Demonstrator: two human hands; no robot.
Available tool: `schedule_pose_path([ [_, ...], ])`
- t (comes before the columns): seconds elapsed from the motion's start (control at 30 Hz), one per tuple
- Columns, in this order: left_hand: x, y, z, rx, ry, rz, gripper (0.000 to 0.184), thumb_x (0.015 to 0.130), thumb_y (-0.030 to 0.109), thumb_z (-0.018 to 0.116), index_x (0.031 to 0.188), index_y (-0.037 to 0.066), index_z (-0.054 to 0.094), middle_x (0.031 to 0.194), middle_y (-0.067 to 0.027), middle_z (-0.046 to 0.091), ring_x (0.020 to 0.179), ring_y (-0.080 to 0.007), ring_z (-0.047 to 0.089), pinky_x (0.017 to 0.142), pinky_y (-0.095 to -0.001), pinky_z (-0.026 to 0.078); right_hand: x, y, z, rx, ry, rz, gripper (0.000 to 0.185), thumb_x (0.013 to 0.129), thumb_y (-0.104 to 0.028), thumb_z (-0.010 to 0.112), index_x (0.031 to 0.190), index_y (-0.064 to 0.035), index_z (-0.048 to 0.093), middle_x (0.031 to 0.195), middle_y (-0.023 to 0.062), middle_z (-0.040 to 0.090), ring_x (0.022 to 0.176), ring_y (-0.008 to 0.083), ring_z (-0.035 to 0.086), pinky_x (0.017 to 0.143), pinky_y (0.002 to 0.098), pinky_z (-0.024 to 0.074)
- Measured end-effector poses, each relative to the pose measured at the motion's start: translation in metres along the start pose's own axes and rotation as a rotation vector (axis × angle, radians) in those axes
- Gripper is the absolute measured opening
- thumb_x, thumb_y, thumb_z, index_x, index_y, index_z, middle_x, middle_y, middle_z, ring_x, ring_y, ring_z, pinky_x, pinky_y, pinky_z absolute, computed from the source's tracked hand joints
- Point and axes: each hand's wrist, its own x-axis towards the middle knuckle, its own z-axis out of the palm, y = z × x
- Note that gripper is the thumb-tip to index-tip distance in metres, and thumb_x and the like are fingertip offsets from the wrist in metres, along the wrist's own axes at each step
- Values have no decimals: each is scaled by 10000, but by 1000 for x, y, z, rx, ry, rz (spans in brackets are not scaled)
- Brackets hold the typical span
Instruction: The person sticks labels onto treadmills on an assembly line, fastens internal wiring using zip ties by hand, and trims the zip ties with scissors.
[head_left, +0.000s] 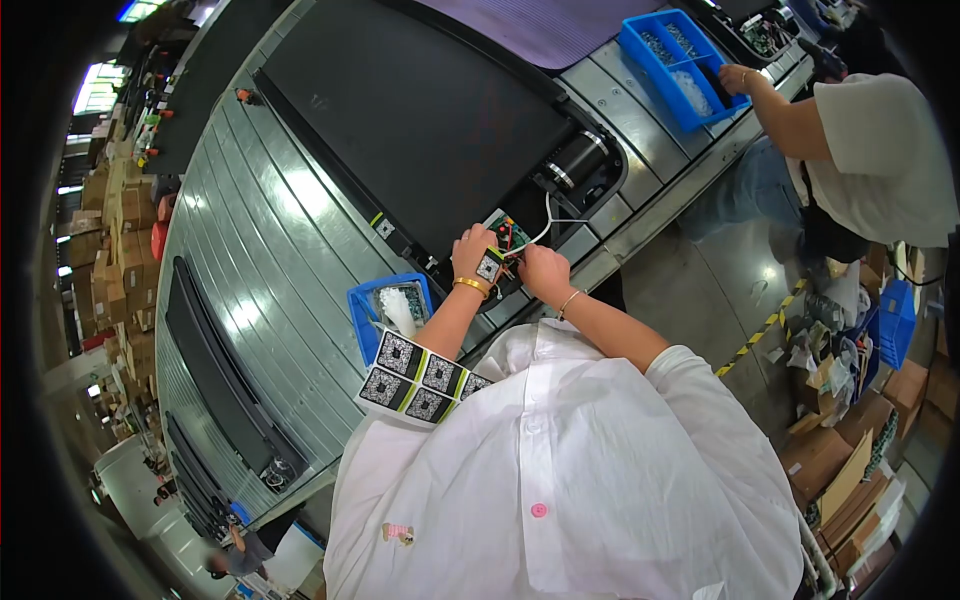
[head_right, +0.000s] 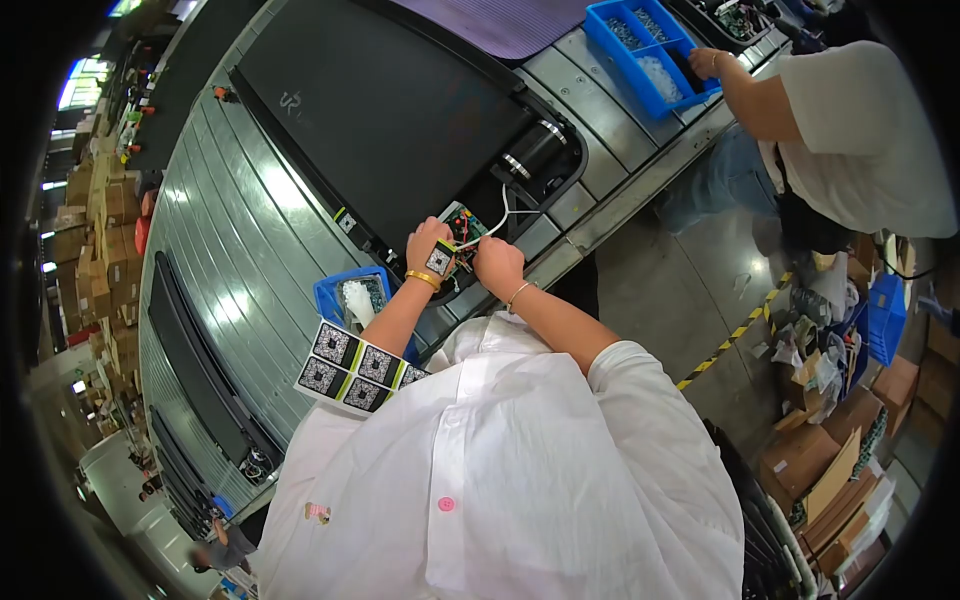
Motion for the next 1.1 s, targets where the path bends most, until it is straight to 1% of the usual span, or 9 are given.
schedule_pose_path([
  [0.17, -2, -11, 5, -35, 85, 129, 45, 758, 106, 588, 776, 85, 553, 837, -82, 558, 840, -299, 540, 715, -412, 441, 3, 2, 11, 48, 43, -27, 155, 772, -201, 587, 791, -47, 587, 779, 152, 651, 727, 337, 633, 632, 452, 505],
  [0.27, -4, -11, 13, -453, -39, 234, 48, 781, 95, 597, 775, 74, 554, 819, -73, 585, 796, -279, 575, 692, -397, 460, -2, 1, 9, 110, 23, -11, 144, 773, -188, 588, 789, -45, 584, 767, 149, 650, 725, 337, 632, 631, 453, 502],
  [0.3, -4, -11, 14, -454, -37, 232, 48, 781, 95, 597, 775, 74, 554, 819, -73, 585, 796, -279, 575, 692, -397, 460, -2, 3, 10, 155, 37, -27, 140, 771, -181, 595, 788, -42, 584, 763, 150, 650, 720, 339, 631, 629, 450, 501],
  [0.43, -2, -13, 14, -749, -269, 44, 55, 827, 92, 587, 812, 55, 548, 788, -64, 611, 740, -210, 612, 670, -331, 490, -1, 10, 6, 280, 65, -76, 133, 772, -157, 618, 791, -28, 589, 753, 149, 653, 698, 328, 633, 616, 426, 499],
  [0.53, 7, -27, 16, -1070, -543, -91, 66, 862, 96, 563, 860, 32, 548, 779, -66, 633, 705, -143, 621, 667, -263, 506, 0, 14, 5, 350, 52, -121, 129, 779, -140, 636, 799, -18, 600, 747, 143, 658, 675, 297, 643, 602, 390, 503],
  [0.67, 15, -20, 13, -986, -671, -120, 58, 861, 72, 555, 883, 21, 540, 787, -66, 627, 731, -116, 618, 673, -243, 511, 5, 15, 4, 557, -16, -23, 137, 788, -137, 663, 816, -9, 620, 741, 125, 664, 650, 226, 650, 595, 323, 503],
  [0.77, 13, -34, 30, -1071, -648, -70, 51, 853, 56, 559, 881, 19, 539, 793, -70, 629, 732, -122, 622, 663, -248, 512, 8, 18, 6, 641, -62, 25, 133, 795, -128, 668, 841, -8, 632, 733, 115, 663, 650, 175, 646, 597, 292, 498],
  [0.97, 11, -38, 40, -1126, -609, -40, 70, 837, 35, 564, 901, 21, 537, 786, -66, 623, 731, -124, 625, 654, -254, 516, 7, 16, 0, 591, -40, -34, 130, 787, -119, 674, 856, -17, 634, 745, 119, 663, 657, 197, 645, 607, 299, 498],
  [1.1, 16, -24, 17, -1166, -575, -123, 177, 782, 73, 602, 940, 26, 536, 750, -65, 628, 664, -132, 624, 624, -266, 512, 7, 18, 5, 598, -14, -65, 130, 774, -120, 675, 860, -32, 631, 756, 122, 660, 673, 239, 642, 617, 319, 498],
])
